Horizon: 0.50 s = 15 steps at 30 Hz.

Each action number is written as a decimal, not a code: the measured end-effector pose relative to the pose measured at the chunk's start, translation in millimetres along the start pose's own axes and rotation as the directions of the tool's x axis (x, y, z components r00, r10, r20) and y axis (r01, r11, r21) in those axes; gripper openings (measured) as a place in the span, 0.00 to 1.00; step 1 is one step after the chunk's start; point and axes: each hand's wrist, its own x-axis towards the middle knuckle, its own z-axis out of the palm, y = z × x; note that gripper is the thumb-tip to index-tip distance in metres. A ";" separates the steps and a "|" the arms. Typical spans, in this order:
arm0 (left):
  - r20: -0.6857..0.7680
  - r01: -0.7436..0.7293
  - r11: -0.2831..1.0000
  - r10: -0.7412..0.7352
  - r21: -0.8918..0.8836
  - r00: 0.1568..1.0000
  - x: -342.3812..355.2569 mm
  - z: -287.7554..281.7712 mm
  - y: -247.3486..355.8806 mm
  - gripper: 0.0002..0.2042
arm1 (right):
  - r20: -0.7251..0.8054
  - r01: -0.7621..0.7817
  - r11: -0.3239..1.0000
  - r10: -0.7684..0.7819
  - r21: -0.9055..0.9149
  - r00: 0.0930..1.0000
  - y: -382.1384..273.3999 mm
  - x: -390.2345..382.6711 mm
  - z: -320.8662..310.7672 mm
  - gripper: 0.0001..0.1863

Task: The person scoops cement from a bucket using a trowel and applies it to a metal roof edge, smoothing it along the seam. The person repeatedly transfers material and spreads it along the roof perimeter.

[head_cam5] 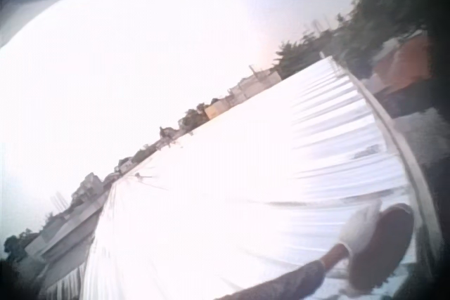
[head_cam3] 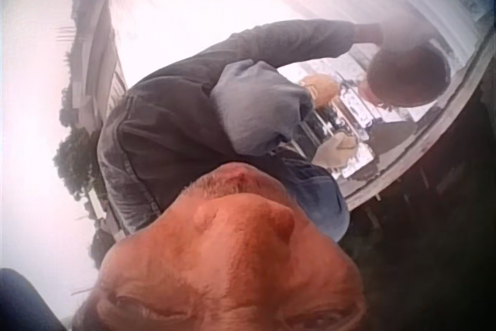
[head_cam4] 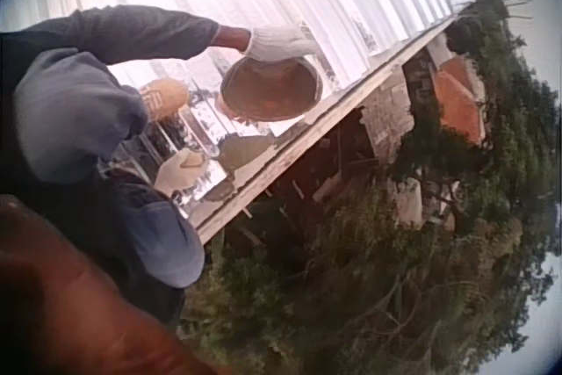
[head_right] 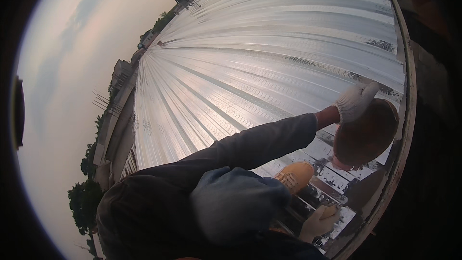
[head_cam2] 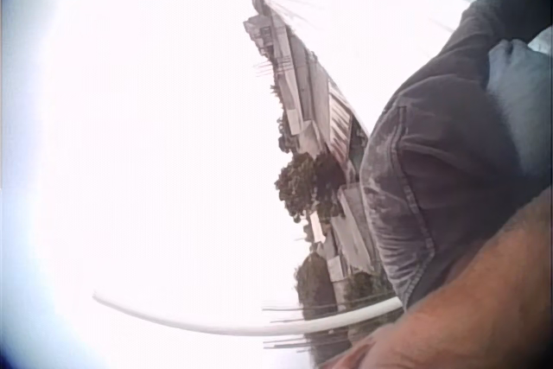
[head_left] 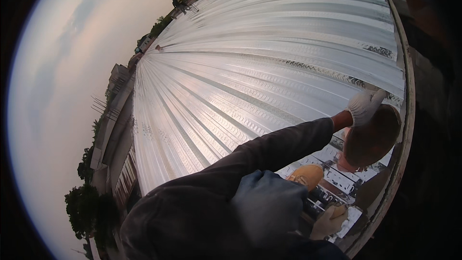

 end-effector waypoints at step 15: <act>0.247 0.044 0.999 -0.038 -0.019 0.968 47.0 15.8 31.8 0.28 | -0.068 -0.018 1.000 0.017 -0.009 0.998 8.1 4.6 11.4 0.31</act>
